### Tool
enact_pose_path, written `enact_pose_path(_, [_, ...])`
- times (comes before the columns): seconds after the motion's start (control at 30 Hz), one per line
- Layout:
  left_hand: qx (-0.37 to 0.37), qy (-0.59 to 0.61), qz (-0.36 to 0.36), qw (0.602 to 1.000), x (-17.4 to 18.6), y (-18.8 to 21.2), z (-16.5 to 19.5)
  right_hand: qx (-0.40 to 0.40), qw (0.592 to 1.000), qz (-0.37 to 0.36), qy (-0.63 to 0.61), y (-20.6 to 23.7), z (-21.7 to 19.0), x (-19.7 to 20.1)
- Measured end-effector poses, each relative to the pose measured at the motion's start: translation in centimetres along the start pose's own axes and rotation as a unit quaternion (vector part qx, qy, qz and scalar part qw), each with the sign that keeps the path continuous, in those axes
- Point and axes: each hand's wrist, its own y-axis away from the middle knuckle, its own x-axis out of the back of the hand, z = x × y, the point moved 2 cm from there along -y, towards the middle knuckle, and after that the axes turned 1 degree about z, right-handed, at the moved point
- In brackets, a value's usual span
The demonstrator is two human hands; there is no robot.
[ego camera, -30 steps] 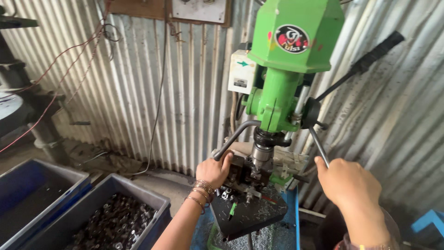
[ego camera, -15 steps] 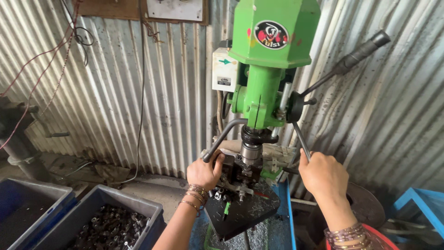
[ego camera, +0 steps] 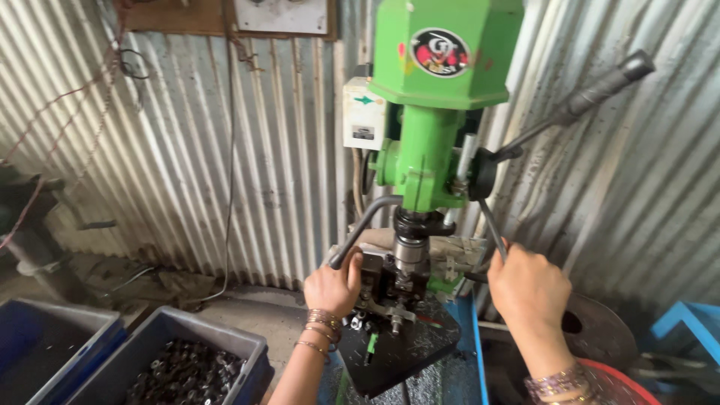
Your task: The person places small black metal fittings one at a time under a bench drill press, pulls the machine lever down to drill each part, then moves the finished part into a bin filled with similar parts. The cycle repeats continuously throughout the episode.
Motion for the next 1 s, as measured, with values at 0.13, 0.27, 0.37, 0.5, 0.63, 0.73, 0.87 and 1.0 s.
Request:
enact_pose_path(0.13, [0.001, -0.013, 0.002, 1.000, 0.5, 0.6, 0.1, 0.010, 0.999, 0.037, 0.001, 0.5, -0.1, 0.3])
enact_pose_path(0.27, [0.008, -0.014, -0.005, 1.000, 0.6, 0.7, 0.1, 0.019, 0.998, 0.052, 0.004, 0.5, -0.1, 0.5])
enact_pose_path(0.37, [-0.006, -0.030, 0.000, 1.000, 0.4, 0.5, 0.2, 0.026, 0.998, 0.063, 0.008, 0.4, -0.1, 0.4])
enact_pose_path(0.5, [-0.016, -0.021, 0.017, 1.000, 0.1, 0.3, 0.0, 0.026, 0.997, 0.073, 0.012, 0.4, -0.2, 0.2])
enact_pose_path(0.63, [-0.011, -0.023, 0.004, 1.000, -0.2, 0.2, 0.0, 0.027, 0.997, 0.074, 0.015, 0.3, -0.1, -0.2])
enact_pose_path(0.73, [-0.006, -0.020, -0.002, 1.000, -0.3, 0.2, 0.0, 0.033, 0.996, 0.085, 0.015, 0.3, 0.0, -0.6])
enact_pose_path(0.87, [-0.006, -0.022, -0.011, 1.000, -0.4, 0.2, 0.1, 0.032, 0.995, 0.090, 0.019, 0.3, 0.3, -0.9])
enact_pose_path(1.0, [-0.010, -0.029, -0.017, 0.999, -0.6, 0.1, 0.0, 0.028, 0.995, 0.093, 0.025, 0.2, 0.4, -1.4])
